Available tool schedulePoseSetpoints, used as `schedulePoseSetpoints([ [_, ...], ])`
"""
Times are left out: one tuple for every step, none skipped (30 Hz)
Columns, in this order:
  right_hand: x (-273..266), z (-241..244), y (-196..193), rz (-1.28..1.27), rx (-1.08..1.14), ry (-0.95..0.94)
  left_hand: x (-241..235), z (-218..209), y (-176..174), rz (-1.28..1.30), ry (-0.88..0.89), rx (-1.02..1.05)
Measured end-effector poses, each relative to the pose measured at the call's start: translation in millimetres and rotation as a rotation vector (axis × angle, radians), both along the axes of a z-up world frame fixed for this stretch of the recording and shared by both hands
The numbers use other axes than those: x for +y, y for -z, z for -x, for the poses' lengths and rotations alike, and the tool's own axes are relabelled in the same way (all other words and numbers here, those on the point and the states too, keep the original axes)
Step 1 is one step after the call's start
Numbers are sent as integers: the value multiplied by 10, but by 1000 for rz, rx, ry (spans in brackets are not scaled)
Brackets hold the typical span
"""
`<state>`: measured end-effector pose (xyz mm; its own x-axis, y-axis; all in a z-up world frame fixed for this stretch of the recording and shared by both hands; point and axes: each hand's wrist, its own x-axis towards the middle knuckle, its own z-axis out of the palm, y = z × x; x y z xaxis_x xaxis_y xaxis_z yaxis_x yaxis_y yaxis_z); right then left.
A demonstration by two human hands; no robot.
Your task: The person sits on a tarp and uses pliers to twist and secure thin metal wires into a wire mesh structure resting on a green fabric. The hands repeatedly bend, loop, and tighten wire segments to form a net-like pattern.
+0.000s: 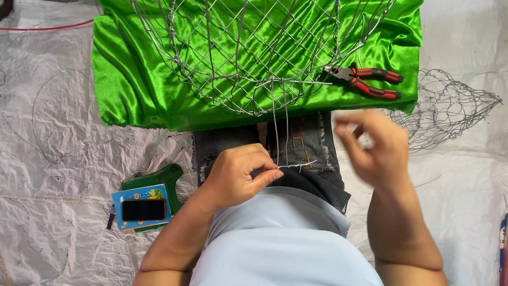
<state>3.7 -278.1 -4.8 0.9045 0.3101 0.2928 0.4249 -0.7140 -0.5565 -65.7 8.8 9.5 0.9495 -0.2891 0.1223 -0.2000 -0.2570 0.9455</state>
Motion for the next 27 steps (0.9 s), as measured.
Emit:
schedulePoseSetpoints([
  [53,113,-28,2,1,3,-5,1,10,2,3,1],
  [106,226,-55,-167,36,-36,-11,8,21,5,-1,-24],
  [161,343,-81,-337,71,-74,-14,19,32,8,-5,-49],
  [135,447,93,-335,74,-74,-11,25,25,10,-5,-46],
  [108,556,266,-505,139,-35,-8,35,17,18,-9,-51],
  [79,668,438,-675,203,5,-7,47,6,26,-13,-58],
  [136,753,568,-674,204,5,-11,38,6,27,-13,-57],
  [193,860,698,-778,366,-15,-16,36,7,31,-13,-68],
  [246,966,834,-882,530,-35,-26,33,15,36,-13,-79],
  [362,1034,775,-882,539,-21,-35,50,24,39,-6,-65],
  [476,1097,714,-933,577,-97,-46,66,32,27,-17,-84],
  [594,1111,656,-984,605,-181,-54,51,35,14,-31,-114],
  [644,1105,592,-984,606,-175,-53,63,31,15,-27,-111],
  [699,1089,531,-1043,664,-180,-47,65,25,-12,-35,-103],
  [755,1070,465,-1102,722,-185,-40,65,14,-40,-43,-96],
  [773,1086,535,-1101,717,-183,-39,73,7,-38,-40,-99],
  [795,1100,604,-1169,744,-176,-35,80,-2,-55,-42,-97],
  [815,1115,675,-1235,774,-171,-30,93,-6,-72,-46,-94],
  [831,1113,677,-1234,772,-171,-37,89,1,-70,-46,-95],
  [848,1111,680,-1261,787,-178,-42,91,6,-50,-44,-76],
  [866,1108,682,-1289,802,-184,-48,92,11,-30,-42,-57],
  [872,1110,684,-1290,801,-186,-51,96,24,-32,-43,-58],
  [876,1111,685,-1304,815,-171,-56,99,36,-6,-45,-39],
  [875,1116,683,-1318,829,-153,-66,102,49,20,-46,-19],
  [871,1124,695,-1320,828,-152,-58,99,35,19,-45,-19],
  [865,1128,708,-1308,829,-149,-52,93,24,35,-30,9],
  [860,1132,723,-1296,830,-145,-45,88,14,52,-16,37],
])
